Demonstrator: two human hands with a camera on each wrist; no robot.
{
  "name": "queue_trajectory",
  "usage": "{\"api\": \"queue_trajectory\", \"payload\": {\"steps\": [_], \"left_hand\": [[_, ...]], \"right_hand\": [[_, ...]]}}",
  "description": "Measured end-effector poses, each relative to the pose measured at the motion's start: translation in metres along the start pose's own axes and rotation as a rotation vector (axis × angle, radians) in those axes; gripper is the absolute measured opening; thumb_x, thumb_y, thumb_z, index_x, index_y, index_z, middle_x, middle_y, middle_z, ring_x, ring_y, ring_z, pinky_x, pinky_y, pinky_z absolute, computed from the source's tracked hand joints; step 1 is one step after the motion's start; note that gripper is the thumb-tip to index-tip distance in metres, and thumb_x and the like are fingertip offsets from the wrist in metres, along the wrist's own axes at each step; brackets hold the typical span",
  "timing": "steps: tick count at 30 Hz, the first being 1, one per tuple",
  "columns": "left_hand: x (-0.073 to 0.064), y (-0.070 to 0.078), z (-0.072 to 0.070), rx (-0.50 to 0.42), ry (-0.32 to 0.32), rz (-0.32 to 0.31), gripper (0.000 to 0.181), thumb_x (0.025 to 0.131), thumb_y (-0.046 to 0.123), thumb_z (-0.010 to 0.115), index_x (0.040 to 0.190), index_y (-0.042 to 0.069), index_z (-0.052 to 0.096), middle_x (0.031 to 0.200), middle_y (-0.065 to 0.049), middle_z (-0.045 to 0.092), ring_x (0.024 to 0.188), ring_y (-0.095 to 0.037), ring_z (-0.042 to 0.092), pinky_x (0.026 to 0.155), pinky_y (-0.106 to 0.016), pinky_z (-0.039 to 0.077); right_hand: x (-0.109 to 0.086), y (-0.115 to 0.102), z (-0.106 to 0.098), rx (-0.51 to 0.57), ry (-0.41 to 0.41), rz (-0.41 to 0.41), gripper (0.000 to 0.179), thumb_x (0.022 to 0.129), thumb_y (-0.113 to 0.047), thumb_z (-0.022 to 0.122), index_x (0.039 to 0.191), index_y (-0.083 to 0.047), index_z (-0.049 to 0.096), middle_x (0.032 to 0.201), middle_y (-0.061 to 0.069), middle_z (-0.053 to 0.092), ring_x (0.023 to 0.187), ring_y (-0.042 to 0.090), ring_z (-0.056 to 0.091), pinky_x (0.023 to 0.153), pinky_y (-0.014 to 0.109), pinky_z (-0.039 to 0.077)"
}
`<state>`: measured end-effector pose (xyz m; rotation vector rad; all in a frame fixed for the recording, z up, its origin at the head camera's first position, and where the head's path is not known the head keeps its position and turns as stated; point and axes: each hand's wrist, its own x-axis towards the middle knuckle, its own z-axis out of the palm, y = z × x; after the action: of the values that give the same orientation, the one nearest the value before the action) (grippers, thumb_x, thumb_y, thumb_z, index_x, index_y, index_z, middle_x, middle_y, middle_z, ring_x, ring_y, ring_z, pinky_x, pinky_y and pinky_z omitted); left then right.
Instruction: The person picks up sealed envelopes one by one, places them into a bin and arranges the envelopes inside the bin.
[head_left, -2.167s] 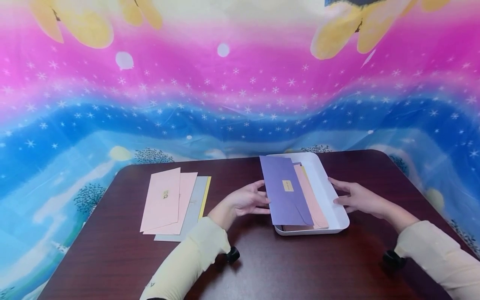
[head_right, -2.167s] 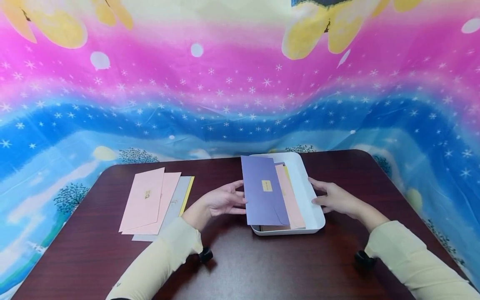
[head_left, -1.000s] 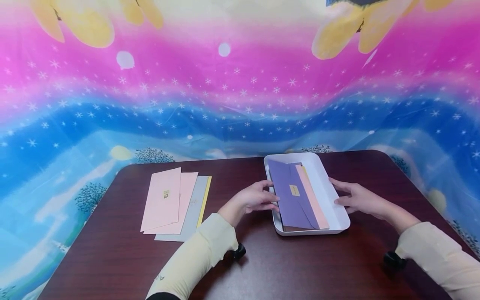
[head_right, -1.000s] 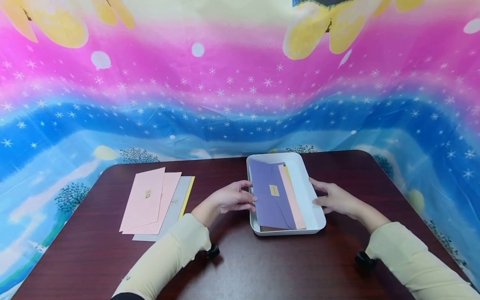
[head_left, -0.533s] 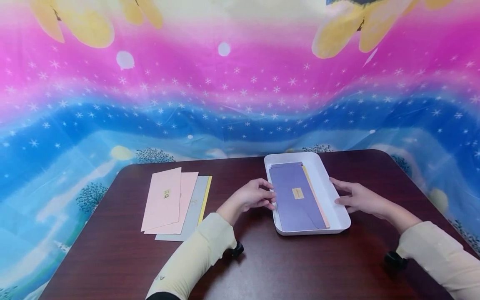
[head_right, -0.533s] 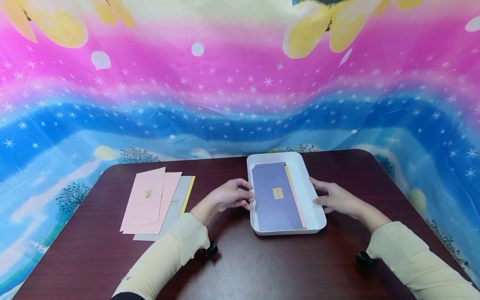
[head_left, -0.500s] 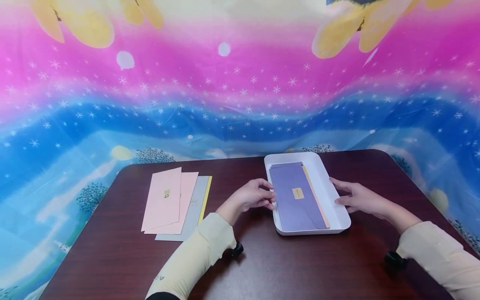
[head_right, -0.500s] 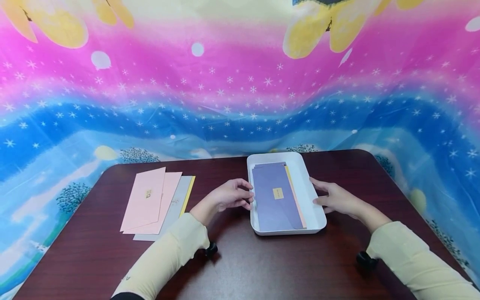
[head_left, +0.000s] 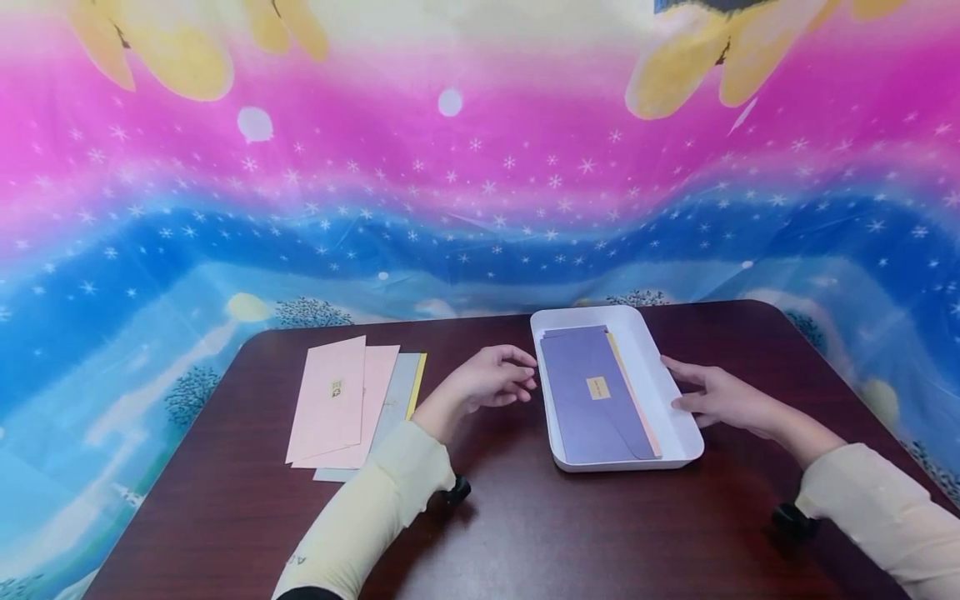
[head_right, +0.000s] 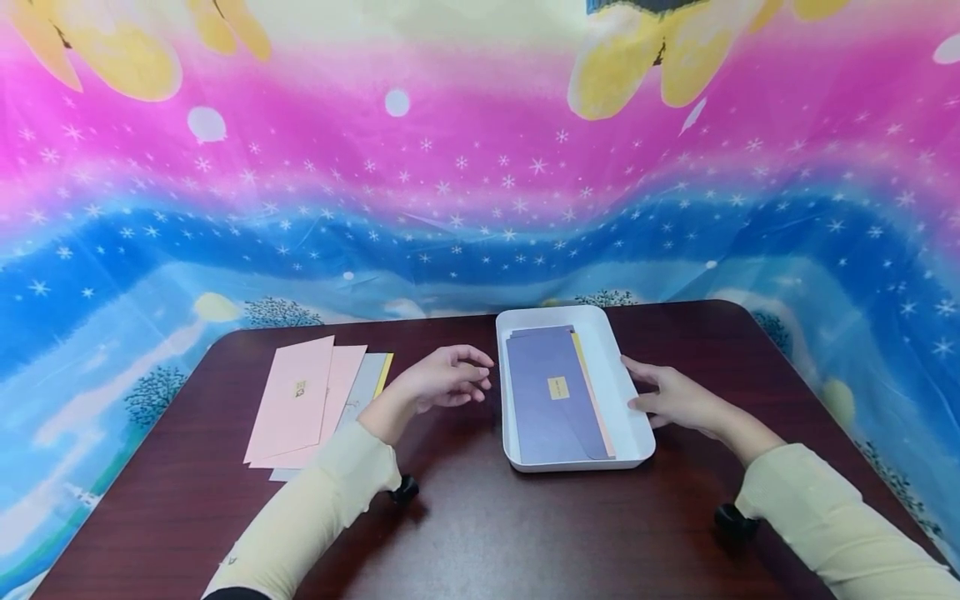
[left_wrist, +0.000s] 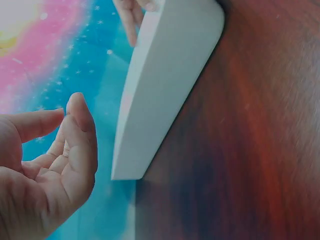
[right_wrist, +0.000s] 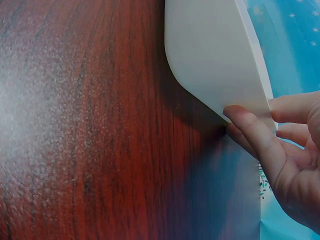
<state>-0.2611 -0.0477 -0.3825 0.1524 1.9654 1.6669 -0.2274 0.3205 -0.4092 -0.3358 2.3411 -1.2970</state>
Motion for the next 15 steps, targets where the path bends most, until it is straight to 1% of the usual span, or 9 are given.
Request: {"api": "queue_trajectory", "payload": {"steps": [4,8,10,13,15], "left_hand": [[-0.007,0.005,-0.014,0.024,0.037,0.016,0.025,0.105,0.009,0.058,0.127,-0.001,0.061,0.100,-0.017,0.071,0.070,-0.013,0.067,0.066,-0.025,0.053],[-0.015,0.004,-0.028,0.036,0.085,0.037,0.020,0.104,0.010,0.059,0.122,0.002,0.064,0.101,-0.019,0.071,0.070,-0.012,0.067,0.064,-0.023,0.051],[-0.019,0.004,-0.035,0.048,0.105,0.047,0.020,0.104,0.010,0.060,0.122,0.002,0.064,0.100,-0.019,0.071,0.069,-0.011,0.067,0.063,-0.023,0.049],[-0.027,0.003,-0.045,0.088,0.134,0.062,0.021,0.103,0.010,0.059,0.122,0.001,0.064,0.096,-0.015,0.072,0.070,-0.010,0.066,0.062,-0.022,0.046],[-0.032,0.001,-0.053,0.122,0.157,0.074,0.021,0.104,0.009,0.059,0.122,0.000,0.064,0.091,-0.011,0.072,0.070,-0.011,0.067,0.060,-0.022,0.045]], "right_hand": [[0.000,-0.002,0.000,0.001,0.007,0.005,0.081,0.101,-0.002,0.061,0.160,0.005,0.007,0.155,0.044,0.018,0.119,0.045,0.060,0.082,0.049,0.060],[-0.002,-0.003,0.001,0.005,0.014,0.010,0.081,0.100,-0.003,0.062,0.161,0.005,0.009,0.156,0.043,0.018,0.118,0.043,0.062,0.082,0.048,0.060],[-0.003,-0.003,0.001,0.011,0.017,0.012,0.082,0.100,-0.003,0.063,0.161,0.004,0.009,0.156,0.042,0.018,0.117,0.042,0.063,0.082,0.048,0.060],[-0.003,-0.002,0.002,0.023,0.020,0.012,0.082,0.099,-0.003,0.063,0.161,0.004,0.009,0.156,0.042,0.019,0.115,0.040,0.064,0.081,0.048,0.060],[-0.003,-0.001,0.003,0.035,0.017,0.012,0.082,0.099,-0.003,0.063,0.161,0.004,0.009,0.156,0.042,0.019,0.114,0.039,0.065,0.081,0.048,0.060]]}}
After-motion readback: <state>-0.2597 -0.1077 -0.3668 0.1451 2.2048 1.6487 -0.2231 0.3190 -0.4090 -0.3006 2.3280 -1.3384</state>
